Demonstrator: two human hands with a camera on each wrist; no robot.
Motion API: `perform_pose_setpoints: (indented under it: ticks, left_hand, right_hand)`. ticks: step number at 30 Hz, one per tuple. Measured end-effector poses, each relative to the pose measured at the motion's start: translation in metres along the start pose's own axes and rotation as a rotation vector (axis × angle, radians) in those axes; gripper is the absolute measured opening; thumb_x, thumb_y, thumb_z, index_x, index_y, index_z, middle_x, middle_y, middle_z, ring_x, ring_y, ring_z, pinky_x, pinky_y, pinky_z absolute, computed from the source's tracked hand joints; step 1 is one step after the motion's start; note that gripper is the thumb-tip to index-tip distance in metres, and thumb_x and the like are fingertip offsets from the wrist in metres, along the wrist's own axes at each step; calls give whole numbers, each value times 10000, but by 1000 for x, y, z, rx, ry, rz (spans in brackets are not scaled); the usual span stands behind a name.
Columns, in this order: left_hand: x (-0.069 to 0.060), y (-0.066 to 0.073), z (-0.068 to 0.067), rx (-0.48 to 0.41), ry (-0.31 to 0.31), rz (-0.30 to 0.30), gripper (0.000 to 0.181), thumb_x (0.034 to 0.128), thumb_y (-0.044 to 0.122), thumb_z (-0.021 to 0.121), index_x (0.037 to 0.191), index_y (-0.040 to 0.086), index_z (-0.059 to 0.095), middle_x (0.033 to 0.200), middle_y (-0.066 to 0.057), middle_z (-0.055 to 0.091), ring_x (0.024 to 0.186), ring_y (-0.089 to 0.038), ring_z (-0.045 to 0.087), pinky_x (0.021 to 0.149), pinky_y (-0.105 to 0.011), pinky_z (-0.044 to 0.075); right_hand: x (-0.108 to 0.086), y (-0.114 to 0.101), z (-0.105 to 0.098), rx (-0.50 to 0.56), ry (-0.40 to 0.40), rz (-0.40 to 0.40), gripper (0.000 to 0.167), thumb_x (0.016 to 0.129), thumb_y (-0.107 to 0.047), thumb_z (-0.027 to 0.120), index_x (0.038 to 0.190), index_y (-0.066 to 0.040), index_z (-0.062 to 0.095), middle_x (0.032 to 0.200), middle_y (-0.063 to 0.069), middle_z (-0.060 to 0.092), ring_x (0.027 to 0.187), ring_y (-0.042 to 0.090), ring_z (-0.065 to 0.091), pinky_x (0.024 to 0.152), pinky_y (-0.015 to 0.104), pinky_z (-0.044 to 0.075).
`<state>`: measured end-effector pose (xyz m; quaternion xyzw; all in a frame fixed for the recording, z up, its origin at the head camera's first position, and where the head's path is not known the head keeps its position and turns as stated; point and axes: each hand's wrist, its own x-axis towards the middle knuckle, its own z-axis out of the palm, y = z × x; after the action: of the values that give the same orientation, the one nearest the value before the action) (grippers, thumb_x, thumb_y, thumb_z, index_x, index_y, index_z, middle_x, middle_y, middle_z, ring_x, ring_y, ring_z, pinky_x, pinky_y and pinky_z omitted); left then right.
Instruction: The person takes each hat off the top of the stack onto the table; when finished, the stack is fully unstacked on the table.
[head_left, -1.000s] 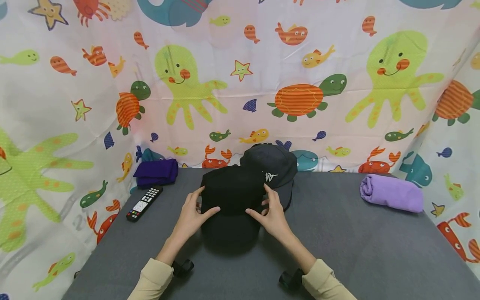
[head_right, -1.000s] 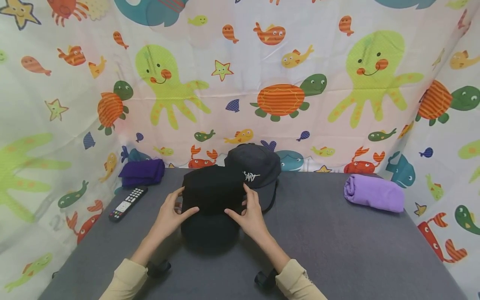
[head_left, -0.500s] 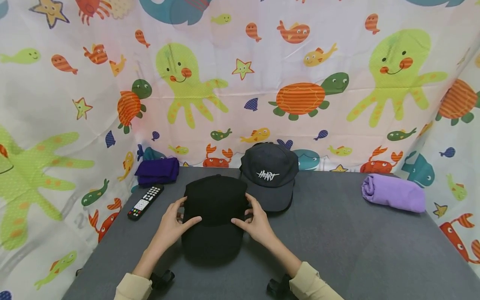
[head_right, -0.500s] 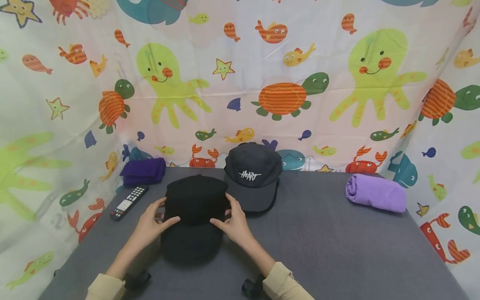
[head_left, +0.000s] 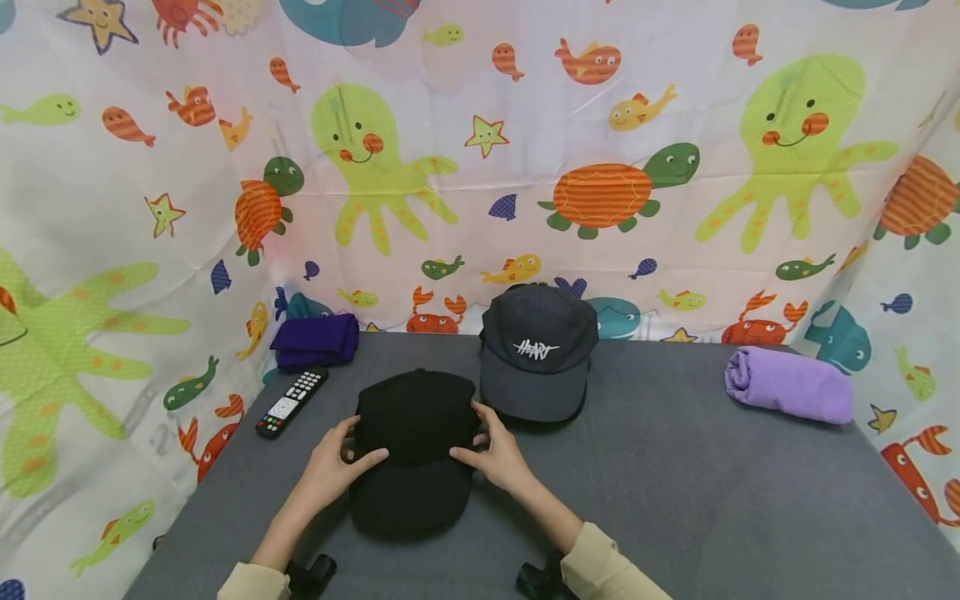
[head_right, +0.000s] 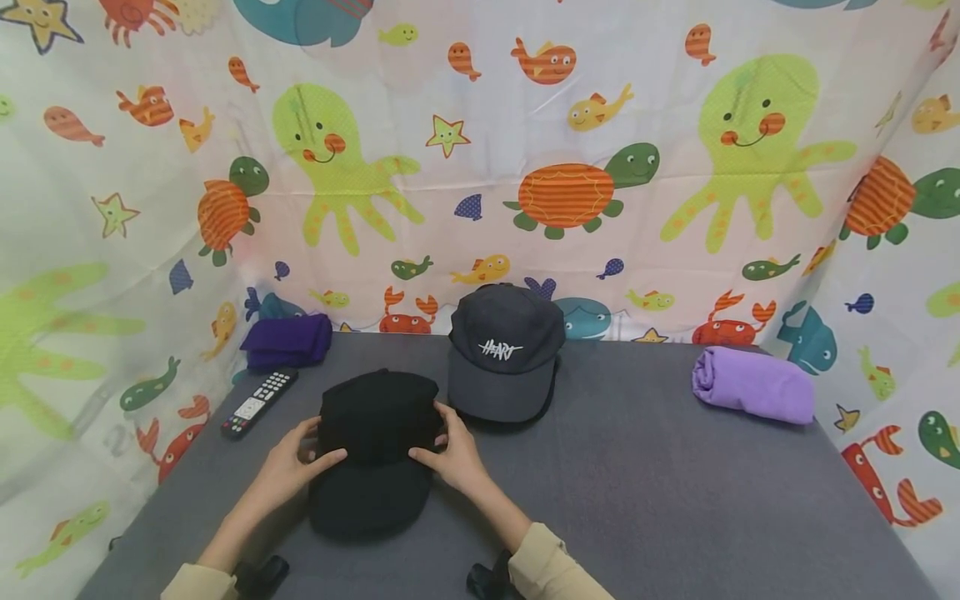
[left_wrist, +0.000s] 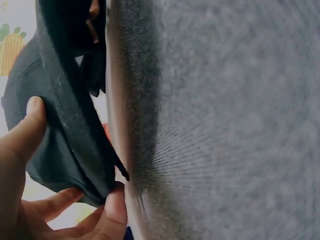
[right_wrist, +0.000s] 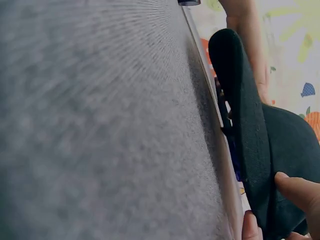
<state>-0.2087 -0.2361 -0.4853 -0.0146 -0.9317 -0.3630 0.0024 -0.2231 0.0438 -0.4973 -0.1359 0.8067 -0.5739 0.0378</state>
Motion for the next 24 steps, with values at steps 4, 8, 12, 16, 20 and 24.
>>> perform_pose_setpoints:
  ticks: [4, 8, 12, 16, 20, 24]
  left_hand:
    - [0, -6, -2, 30, -14, 5, 861, 786, 545, 659, 1410, 51, 331, 1235, -190, 490, 793, -173, 468, 673, -303, 383]
    - [1, -5, -4, 53, -23, 5, 857, 806, 540, 639, 1411, 22, 323, 1229, -204, 486, 803, -185, 471, 677, -314, 386]
    - [1, -4, -5, 70, -24, 7, 850, 829, 539, 612, 1416, 4, 309, 1287, -242, 461, 917, -247, 531, 757, -395, 452]
    - [2, -2, -5, 77, -20, 5, 836, 840, 527, 605, 1411, -10, 314, 1315, -263, 450, 1005, -318, 553, 829, -473, 460]
    - [1, 3, -5, 77, -32, 5, 828, 846, 501, 611, 1412, -22, 306, 1316, -276, 448, 1028, -350, 554, 840, -486, 463]
    - [-1, 4, -4, 75, -49, 14, 819, 855, 486, 609, 1418, -21, 297, 1329, -284, 438, 1057, -367, 548, 847, -490, 464]
  right_hand:
    - [3, 2, 4, -22, -39, 9, 764, 809, -232, 728, 1429, -80, 309, 1371, 255, 396, 936, 268, 557, 655, 272, 473]
    - [9, 2, 7, -89, -52, 8, 772, 809, -243, 728, 1433, -68, 309, 1312, 221, 455, 952, 253, 559, 685, 305, 470]
    - [12, 1, 8, -179, -74, -18, 778, 815, -256, 721, 1432, -29, 305, 1314, 202, 456, 922, 225, 554, 713, 313, 453]
    - [13, 1, 8, -201, -71, -34, 770, 813, -254, 724, 1422, -16, 319, 1329, 217, 422, 906, 236, 556, 727, 314, 456]
    - [13, 1, 7, -219, -48, -35, 771, 805, -258, 731, 1426, -42, 327, 1316, 191, 449, 936, 250, 549, 709, 303, 463]
    - [12, 4, 7, -222, -28, -38, 778, 800, -258, 738, 1430, -58, 329, 1271, 171, 481, 905, 218, 550, 678, 264, 467]
